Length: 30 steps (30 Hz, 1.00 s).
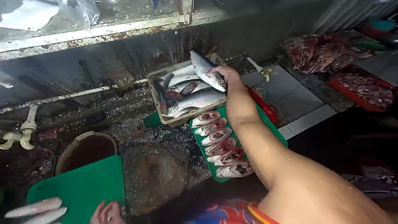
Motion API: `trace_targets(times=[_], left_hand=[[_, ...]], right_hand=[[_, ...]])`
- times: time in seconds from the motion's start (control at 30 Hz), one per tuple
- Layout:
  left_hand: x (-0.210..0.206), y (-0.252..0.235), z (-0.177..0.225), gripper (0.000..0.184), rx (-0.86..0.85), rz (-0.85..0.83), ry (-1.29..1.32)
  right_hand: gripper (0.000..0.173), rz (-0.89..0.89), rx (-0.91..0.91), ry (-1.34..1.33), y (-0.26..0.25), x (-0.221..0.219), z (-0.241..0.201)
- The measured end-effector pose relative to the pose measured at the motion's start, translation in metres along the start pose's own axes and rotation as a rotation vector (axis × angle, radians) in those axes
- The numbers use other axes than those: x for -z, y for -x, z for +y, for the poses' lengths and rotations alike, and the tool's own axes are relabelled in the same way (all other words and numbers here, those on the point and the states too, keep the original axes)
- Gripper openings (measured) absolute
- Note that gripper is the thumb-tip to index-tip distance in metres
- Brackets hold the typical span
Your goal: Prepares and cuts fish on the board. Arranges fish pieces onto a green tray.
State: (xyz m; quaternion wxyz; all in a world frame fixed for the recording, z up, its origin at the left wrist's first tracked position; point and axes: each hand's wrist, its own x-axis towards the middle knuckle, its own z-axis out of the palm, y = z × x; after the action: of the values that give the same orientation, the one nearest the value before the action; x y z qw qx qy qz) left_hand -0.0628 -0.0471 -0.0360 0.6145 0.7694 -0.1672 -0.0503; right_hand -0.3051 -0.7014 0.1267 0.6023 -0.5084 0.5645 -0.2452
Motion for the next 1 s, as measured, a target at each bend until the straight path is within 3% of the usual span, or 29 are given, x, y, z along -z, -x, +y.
trace_targets(times=[0.1, 0.17, 0.27, 0.3, 0.37, 0.43, 0.53, 0.63, 0.7, 0.77, 0.83, 0.9, 1.0], left_hand=[[-0.057, -0.020, 0.063, 0.052, -0.039, -0.256, 0.165], [-0.097, -0.034, 0.102, 0.059, -0.010, -0.546, 0.315], [-0.138, -0.059, 0.111, 0.090, 0.158, -0.972, 0.685], [-0.133, -0.056, 0.102, 0.090, 0.258, -1.009, 0.810], [-0.087, -0.032, 0.073, 0.068, 0.507, -0.866, 0.926], [-0.030, -0.009, 0.035, 0.052, 0.622, -0.600, 0.748], [0.036, 0.024, -0.018, 0.057, 0.732, -0.408, 0.689], [0.066, 0.042, -0.038, 0.059, 0.788, -0.273, 0.656], [0.079, 0.047, -0.044, 0.063, 0.817, -0.269, 0.677], [0.080, 0.038, -0.044, 0.076, 0.811, -0.339, 0.644], [0.070, 0.027, -0.035, 0.088, 0.813, -0.428, 0.475], [0.049, 0.020, -0.042, 0.089, 0.797, -0.521, 0.499], [0.006, 0.003, -0.058, 0.077, 0.750, -0.624, 0.538]], right_hand=[[0.041, -0.098, 0.116, -0.152, 0.058, -0.033, 0.015], [0.045, -0.201, 0.174, -0.228, 0.117, -0.074, 0.038], [0.049, -0.537, 0.287, -0.172, 0.223, -0.131, 0.086], [0.051, -0.582, 0.325, -0.077, 0.254, -0.142, 0.108], [0.056, -0.456, 0.388, 0.206, 0.297, -0.152, 0.163], [0.061, -0.246, 0.351, 0.495, 0.300, -0.160, 0.227], [0.076, -0.219, 0.067, 0.864, 0.283, -0.183, 0.306], [0.065, -0.287, 0.012, 1.036, 0.267, -0.203, 0.349], [0.060, -0.286, 0.031, 1.090, 0.272, -0.211, 0.348], [0.055, -0.326, 0.027, 1.079, 0.284, -0.230, 0.317], [0.055, -0.511, 0.067, 1.001, 0.280, -0.250, 0.304], [0.053, -0.643, 0.215, 1.029, 0.262, -0.252, 0.327], [0.059, -0.454, 0.208, 0.970, 0.252, -0.236, 0.350]])
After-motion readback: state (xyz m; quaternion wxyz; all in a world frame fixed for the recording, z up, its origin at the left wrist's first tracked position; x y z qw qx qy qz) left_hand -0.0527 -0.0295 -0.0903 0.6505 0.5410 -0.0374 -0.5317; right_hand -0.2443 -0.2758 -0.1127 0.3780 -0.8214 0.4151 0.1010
